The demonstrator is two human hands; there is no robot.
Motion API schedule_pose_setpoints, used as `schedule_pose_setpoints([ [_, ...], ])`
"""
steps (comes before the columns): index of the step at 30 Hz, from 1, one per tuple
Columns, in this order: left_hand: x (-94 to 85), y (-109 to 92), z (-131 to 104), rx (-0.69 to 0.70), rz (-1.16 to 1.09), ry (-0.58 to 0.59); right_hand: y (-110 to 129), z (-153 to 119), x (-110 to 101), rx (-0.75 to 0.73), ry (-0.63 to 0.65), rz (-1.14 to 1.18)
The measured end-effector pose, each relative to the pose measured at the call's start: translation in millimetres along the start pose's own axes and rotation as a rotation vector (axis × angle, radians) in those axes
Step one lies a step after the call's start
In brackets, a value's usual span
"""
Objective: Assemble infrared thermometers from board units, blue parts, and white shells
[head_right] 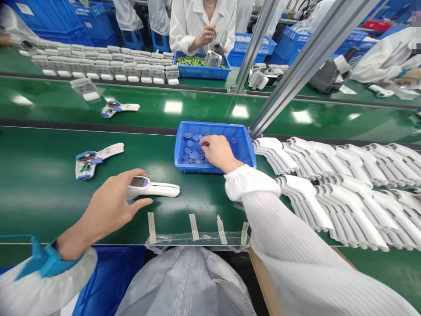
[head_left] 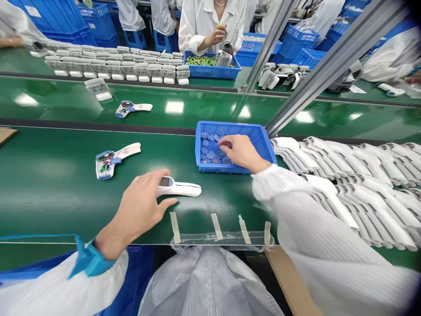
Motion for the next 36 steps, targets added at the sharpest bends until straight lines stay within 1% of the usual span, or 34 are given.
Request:
schedule_pose_setpoints([
  [2,8.9,-11.3,10.9,0.171,0.201,0.072,8.8,23.9,15.6,0.027,0.027,-0.027],
  [3,13.5,-18.0,15.8,0.235,0.268,0.115,14.7,32.8,23.5,0.052,0.030,-0.043],
  [5,19.6,-28.4,22.9,0.283,0.316,0.166,26.9,45.2,36.9,0.123,0.020,-0.079],
  [6,20.4,-31.2,24.8,0.268,0.301,0.165,32.4,49.5,41.9,0.163,0.014,-0.096],
  [8,18.3,-31.4,25.0,0.180,0.196,0.135,40.7,55.9,48.3,0.233,0.015,-0.121],
  [10,13.7,-26.0,22.5,0.029,-0.006,0.101,44.7,60.4,50.5,0.285,0.035,-0.138],
  [13,8.4,-16.1,18.3,-0.200,-0.397,0.053,44.5,61.3,47.7,0.310,0.072,-0.156],
  [16,8.6,-12.7,15.8,-0.353,-0.761,0.043,43.7,54.3,41.5,0.241,0.032,-0.172],
  [19,12.5,-15.7,14.9,-0.466,-1.012,0.088,48.6,47.8,39.9,0.088,-0.022,-0.180],
  [21,14.7,-19.5,15.9,-0.491,-1.106,0.103,54.1,47.8,42.0,0.014,-0.022,-0.184],
  [24,16.5,-24.3,19.3,-0.462,-1.135,0.084,59.5,50.9,40.1,-0.013,-0.029,-0.177],
  [27,16.6,-26.7,22.3,-0.405,-1.065,0.056,56.5,43.7,24.9,-0.038,-0.064,-0.120],
  [29,15.6,-28.1,23.9,-0.355,-0.973,0.036,50.2,28.4,10.3,-0.063,-0.087,-0.068],
  [31,13.7,-30.7,26.1,-0.297,-0.855,0.002,42.4,6.6,-3.5,-0.068,-0.098,0.066],
  [32,12.7,-32.8,27.6,-0.270,-0.803,-0.015,38.6,-5.6,-9.0,-0.055,-0.087,0.202],
  [34,11.1,-38.5,31.6,-0.225,-0.735,-0.047,33.3,-29.8,-15.4,-0.005,-0.014,0.581],
  [36,10.4,-45.3,36.3,-0.186,-0.705,-0.075,32.3,-51.2,-16.2,0.053,0.096,0.963],
])
Point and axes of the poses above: each hand's wrist, its own z-axis towards the middle knuckle, its own x-axis out of the palm, y = z × x, the point moved 2 cm from there along z, towards the middle knuckle, and after that the axes turned 6 degrees about x, right-handed, at the moved point
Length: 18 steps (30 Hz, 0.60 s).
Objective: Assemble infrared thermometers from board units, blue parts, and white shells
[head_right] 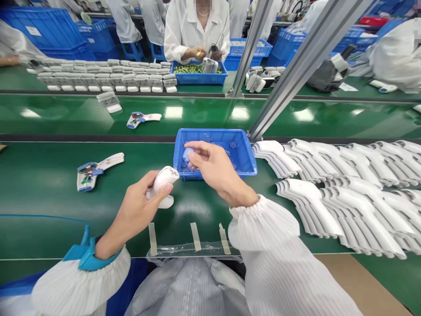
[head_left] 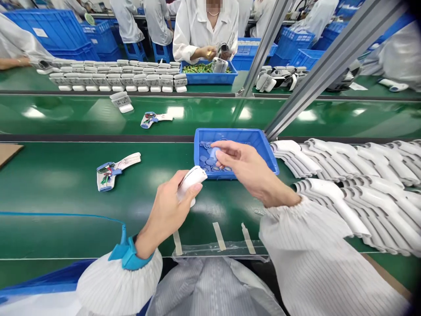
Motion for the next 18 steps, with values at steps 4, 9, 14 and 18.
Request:
schedule_pose_setpoints([
  [4,8.0,-10.5,4.2,0.097,0.033,-0.038,-4.9,-27.3,10.6,0.068,0.113,0.337],
  [9,11.3,-13.3,2.0,0.121,0.021,-0.024,-13.0,-41.3,18.8,-0.048,-0.002,0.173],
  [14,14.0,-7.0,-2.1,0.077,-0.025,0.068,-13.2,-51.4,21.2,-0.270,-0.194,-0.367],
  [18,14.9,-5.6,-4.4,0.056,-0.040,0.068,-17.2,-54.5,22.0,-0.299,-0.158,-0.575],
])
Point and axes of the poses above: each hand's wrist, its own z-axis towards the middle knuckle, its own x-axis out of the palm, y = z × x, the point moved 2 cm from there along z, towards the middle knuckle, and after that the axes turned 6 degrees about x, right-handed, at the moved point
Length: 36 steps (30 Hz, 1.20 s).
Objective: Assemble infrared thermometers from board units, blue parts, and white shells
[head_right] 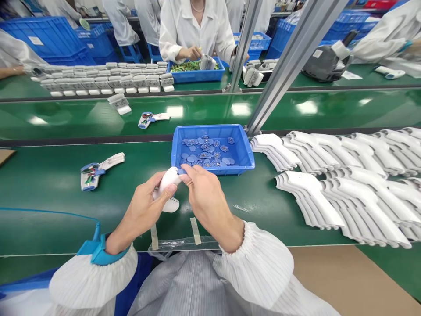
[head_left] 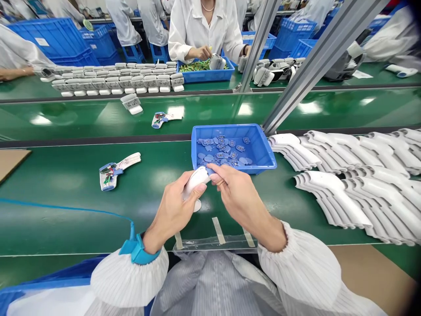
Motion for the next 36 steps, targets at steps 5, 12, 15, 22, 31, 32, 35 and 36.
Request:
schedule_pose_setpoints([
  [5,0.5,-3.2,0.0,0.020,0.012,0.045,-2.9,-3.2,-5.3,0.021,-0.102,0.117],
  [12,5.8,2.7,-1.1,-0.027,-0.101,0.064,-4.6,-9.3,-4.5,0.084,-0.128,0.138],
  [15,6.0,1.8,-1.5,-0.010,-0.068,0.057,-7.5,-11.0,-4.7,0.144,-0.057,0.187],
  [22,-1.5,-3.0,4.8,0.070,-0.004,0.080,-13.4,-13.2,-4.9,0.302,-0.067,0.474],
  [31,13.4,-1.0,6.3,0.347,0.459,0.042,-13.0,-24.7,4.0,0.117,0.019,0.215],
  [32,15.2,-1.3,5.5,0.384,0.506,0.054,-15.8,-29.4,4.0,0.132,-0.013,0.196],
  [35,19.3,-1.8,-0.2,0.445,0.510,0.095,-25.6,-43.5,-1.6,0.199,0.023,0.191],
  [36,20.1,-0.8,-2.7,0.423,0.478,0.040,-28.3,-47.6,-4.5,0.221,0.070,0.179],
])
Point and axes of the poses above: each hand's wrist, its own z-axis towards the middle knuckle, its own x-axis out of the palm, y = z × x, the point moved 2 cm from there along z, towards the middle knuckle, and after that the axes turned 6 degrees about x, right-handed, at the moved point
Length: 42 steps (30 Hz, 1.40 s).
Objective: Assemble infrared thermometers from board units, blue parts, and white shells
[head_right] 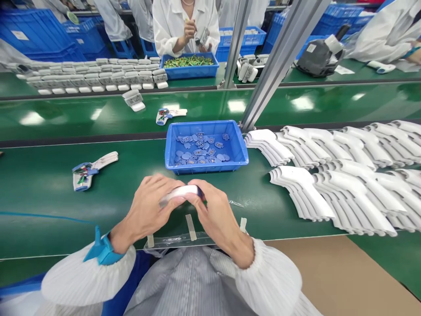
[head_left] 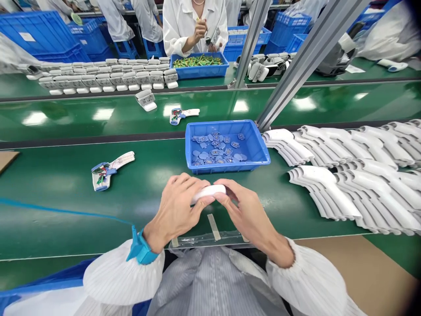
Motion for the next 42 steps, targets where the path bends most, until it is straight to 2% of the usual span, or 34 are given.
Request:
schedule_pose_setpoints([
  [2,4.7,1.0,-5.4,-0.144,-0.023,-0.170,-3.3,-6.6,-3.9,0.017,0.099,-0.065],
  [4,13.1,3.8,-9.3,-0.285,0.029,-0.344,-3.1,-13.3,-0.9,-0.050,0.155,-0.154],
  [5,18.0,5.3,-9.4,-0.314,0.068,-0.393,-2.1,-16.9,3.2,-0.100,0.149,-0.204],
  [8,26.4,11.2,-4.6,-0.291,0.157,-0.427,0.7,-28.3,19.6,-0.204,0.039,-0.314],
  [10,24.1,15.2,-2.4,-0.278,0.110,-0.340,0.3,-32.7,26.8,-0.182,-0.007,-0.324],
  [12,17.4,16.1,-6.1,-0.282,-0.007,-0.238,-3.9,-31.1,27.2,-0.057,0.009,-0.265],
  [14,10.4,12.2,-15.6,-0.242,-0.130,-0.207,-12.4,-24.6,22.7,0.189,0.075,-0.159],
  [16,6.9,6.5,-26.6,-0.183,-0.197,-0.312,-21.5,-19.0,19.7,0.477,0.225,-0.008],
  [17,7.3,4.8,-31.0,-0.185,-0.202,-0.398,-24.0,-18.0,20.5,0.584,0.331,0.062],
  [18,9.5,4.6,-33.8,-0.227,-0.196,-0.478,-24.3,-18.2,22.6,0.627,0.425,0.106],
  [20,17.9,8.6,-33.3,-0.384,-0.189,-0.573,-18.9,-21.0,29.4,0.523,0.489,0.053],
  [22,27.8,15.3,-25.2,-0.527,-0.187,-0.559,-8.9,-26.5,39.1,0.271,0.423,-0.178],
  [24,33.9,21.1,-13.7,-0.580,-0.154,-0.531,-1.1,-32.9,49.5,0.084,0.347,-0.421],
  [25,34.7,22.9,-8.6,-0.583,-0.114,-0.536,0.4,-35.4,53.5,0.048,0.342,-0.492],
  [28,30.1,23.3,0.1,-0.535,-0.100,-0.520,-3.0,-37.0,51.1,0.047,0.313,-0.433],
  [31,21.6,17.5,-3.3,-0.465,-0.480,-0.350,-10.6,-33.7,31.0,0.065,0.314,-0.207],
  [33,16.0,10.7,-9.6,-0.429,-0.737,-0.245,-14.5,-32.4,18.3,0.084,0.363,-0.126],
  [34,14.0,7.6,-12.5,-0.417,-0.794,-0.217,-15.8,-32.9,14.6,0.095,0.381,-0.116],
  [36,12.4,3.6,-16.0,-0.407,-0.749,-0.229,-17.8,-37.1,14.7,0.112,0.385,-0.141],
  [39,18.2,4.4,-16.4,-0.453,-0.586,-0.293,-17.5,-48.5,28.6,0.054,0.310,-0.229],
  [42,20.8,8.6,-14.7,-0.481,-0.589,-0.289,-7.9,-53.0,37.8,-0.018,0.237,-0.312],
])
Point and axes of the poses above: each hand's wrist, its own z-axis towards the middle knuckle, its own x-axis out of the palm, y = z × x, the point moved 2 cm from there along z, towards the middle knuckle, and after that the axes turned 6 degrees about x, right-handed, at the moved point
